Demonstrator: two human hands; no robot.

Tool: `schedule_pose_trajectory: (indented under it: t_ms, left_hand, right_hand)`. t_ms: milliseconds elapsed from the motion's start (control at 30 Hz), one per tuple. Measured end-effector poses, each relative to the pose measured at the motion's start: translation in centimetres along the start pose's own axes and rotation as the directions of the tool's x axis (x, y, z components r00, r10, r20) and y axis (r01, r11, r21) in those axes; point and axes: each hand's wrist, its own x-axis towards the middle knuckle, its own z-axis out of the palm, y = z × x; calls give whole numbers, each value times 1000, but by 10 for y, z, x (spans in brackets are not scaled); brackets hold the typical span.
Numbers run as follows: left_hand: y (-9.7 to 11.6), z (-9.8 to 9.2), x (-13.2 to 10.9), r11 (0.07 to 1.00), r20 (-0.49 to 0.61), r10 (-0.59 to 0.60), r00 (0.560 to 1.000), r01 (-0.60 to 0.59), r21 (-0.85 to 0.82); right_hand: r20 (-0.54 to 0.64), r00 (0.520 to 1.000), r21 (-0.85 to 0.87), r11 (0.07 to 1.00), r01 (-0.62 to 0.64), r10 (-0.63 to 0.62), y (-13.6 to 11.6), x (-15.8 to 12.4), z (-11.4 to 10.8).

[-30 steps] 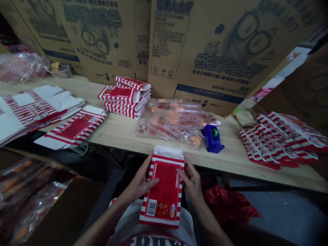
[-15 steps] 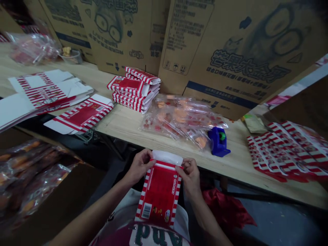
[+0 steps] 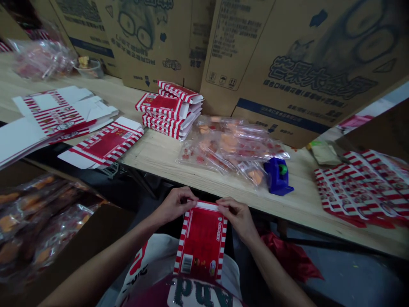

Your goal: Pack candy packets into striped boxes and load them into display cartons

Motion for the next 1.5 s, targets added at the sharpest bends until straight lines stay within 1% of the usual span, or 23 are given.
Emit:
schedule_pose_trajectory:
  t_ms: [67, 133, 200, 267, 300, 367, 500, 533, 600, 667, 733, 767, 833, 867, 900, 967, 1033, 1133, 1200, 1267, 1367, 1433, 1500]
  left_hand:
    - [5, -3, 6, 997, 25, -63, 998, 64, -39]
    - [10, -5, 14, 977, 86, -140, 986, 151, -148]
    - [14, -7, 22, 947, 136, -189, 972, 218, -236]
    - [17, -8, 28, 939, 168, -203, 965, 241, -245]
    - [19, -7, 30, 945, 176, -191, 966, 230, -232]
    - [22, -7, 32, 967, 190, -131, 973, 168, -190]
    - [24, -3, 25, 998, 190, 55, 980, -54, -12]
    - [22, -1, 22, 995, 177, 92, 980, -99, 26]
    - [18, 3, 16, 987, 135, 137, 981, -146, 61]
    - [12, 9, 11, 987, 88, 151, 985, -156, 47]
    - [8, 13, 10, 990, 59, 144, 988, -144, -3]
    - [8, 14, 10, 991, 58, 130, 990, -128, -48]
    - [9, 15, 13, 986, 93, 78, 993, -62, -157]
    - [11, 14, 16, 978, 116, 47, 992, -22, -206]
    - [13, 14, 18, 971, 135, 17, 991, 15, -238]
    - [17, 14, 21, 970, 149, -22, 989, 57, -236]
    - [20, 15, 21, 984, 126, -1, 992, 24, -176]
    - [20, 18, 18, 992, 78, 99, 992, -92, -85]
    - [16, 22, 16, 990, 49, 126, 991, -122, -73]
    - [13, 27, 13, 991, 27, 113, 993, -110, -81]
    - [11, 37, 8, 994, -13, 77, 997, -78, -75]
    - [9, 43, 7, 998, -63, 19, 998, -23, -57]
    - [5, 45, 9, 996, -111, -78, 991, 72, -50]
  right_hand:
    - [28, 996, 9, 996, -87, 87, -5, 10, -4]
    - [69, 988, 36, 990, -139, 136, -11, 19, -8]
    - [93, 986, 69, 987, -144, 138, -17, 24, -11]
    - [97, 986, 86, 986, -142, 133, -21, 26, -13]
    - [94, 988, 85, 987, -134, 126, -22, 25, -14]
    - [93, 991, 73, 992, -102, 95, -22, 22, -17]
    - [88, 996, 56, 998, -10, 5, -18, 7, -19]
    - [68, 998, 47, 999, 11, -14, -16, 2, -18]
    - [-1, 999, 25, 999, 44, -44, -11, -7, -13]
    - [-80, 996, 37, 998, 51, -48, -8, -13, -8]
    - [-103, 995, 144, 989, 9, 6, -7, -13, -5]
    - [-93, 994, 218, 975, -31, 52, -8, -11, -5]
    - [-23, 989, 331, 935, -129, 145, -14, -2, -9]
    - [24, 983, 350, 919, -180, 184, -18, 4, -12]
    - [64, 975, 345, 912, -222, 213, -21, 10, -16]
    - [116, 965, 298, 919, -260, 235, -28, 18, -22]
    - [120, 972, 248, 942, -225, 201, -31, 20, -26]
    - [85, 995, 164, 984, -68, 54, -26, 10, -26]
    - [26, 999, 108, 993, 42, -45, -18, -1, -22]
    - [-66, 992, 58, 992, 116, -112, -8, -12, -14]
    - [-206, 971, 40, 991, 128, -117, 3, -27, 0]
    - [-228, 971, 96, 991, 95, -71, 7, -31, 5]
    - [-195, 979, 135, 988, 77, -50, 9, -25, -2]
